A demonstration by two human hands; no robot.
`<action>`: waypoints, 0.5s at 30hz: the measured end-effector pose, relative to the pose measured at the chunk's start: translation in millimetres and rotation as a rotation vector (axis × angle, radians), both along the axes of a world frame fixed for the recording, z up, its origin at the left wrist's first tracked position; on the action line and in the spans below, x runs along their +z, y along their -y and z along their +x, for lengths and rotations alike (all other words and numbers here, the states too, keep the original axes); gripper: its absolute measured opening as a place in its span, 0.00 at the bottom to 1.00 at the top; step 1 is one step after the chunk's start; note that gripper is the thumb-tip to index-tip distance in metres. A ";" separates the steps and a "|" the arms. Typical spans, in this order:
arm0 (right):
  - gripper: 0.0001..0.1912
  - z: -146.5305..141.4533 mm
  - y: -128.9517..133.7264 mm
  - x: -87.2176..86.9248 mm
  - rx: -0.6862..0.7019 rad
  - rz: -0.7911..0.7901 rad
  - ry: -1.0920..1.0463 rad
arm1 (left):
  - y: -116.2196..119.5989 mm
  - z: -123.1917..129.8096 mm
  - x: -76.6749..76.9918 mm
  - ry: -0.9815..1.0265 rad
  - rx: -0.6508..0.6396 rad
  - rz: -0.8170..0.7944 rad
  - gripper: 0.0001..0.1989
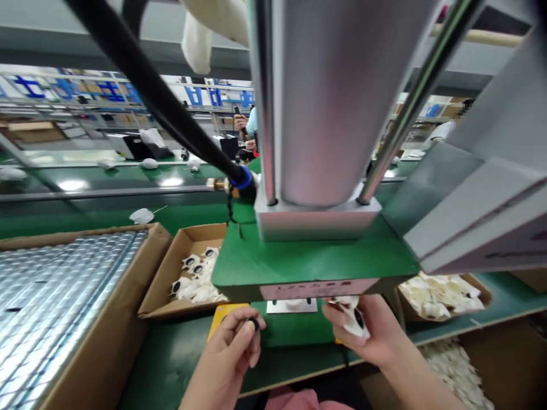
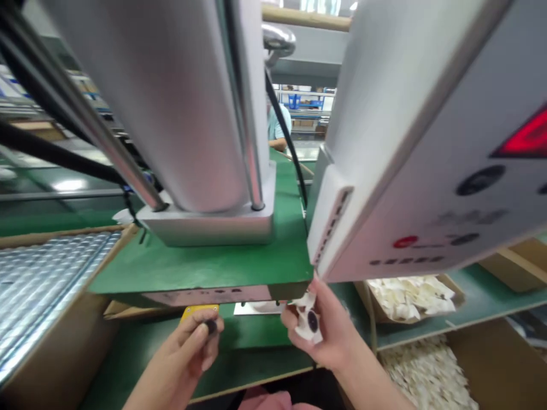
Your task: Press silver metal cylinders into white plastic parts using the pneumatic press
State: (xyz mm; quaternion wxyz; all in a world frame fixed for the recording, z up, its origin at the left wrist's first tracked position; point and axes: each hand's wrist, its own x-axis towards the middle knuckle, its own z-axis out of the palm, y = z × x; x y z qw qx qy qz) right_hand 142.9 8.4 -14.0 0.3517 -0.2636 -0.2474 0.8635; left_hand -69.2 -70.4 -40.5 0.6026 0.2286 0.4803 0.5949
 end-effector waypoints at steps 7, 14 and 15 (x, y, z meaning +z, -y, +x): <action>0.08 103.8 -21.6 -13.8 -0.409 0.128 0.255 | -26.1 30.1 26.7 0.204 -0.049 -0.038 0.14; 0.04 190.2 -72.9 -10.7 -0.538 1.195 1.661 | -58.5 60.1 45.8 0.245 0.037 0.129 0.09; 0.03 192.2 -77.9 -10.5 -0.482 1.234 1.688 | -61.7 63.7 46.9 0.273 0.044 0.138 0.09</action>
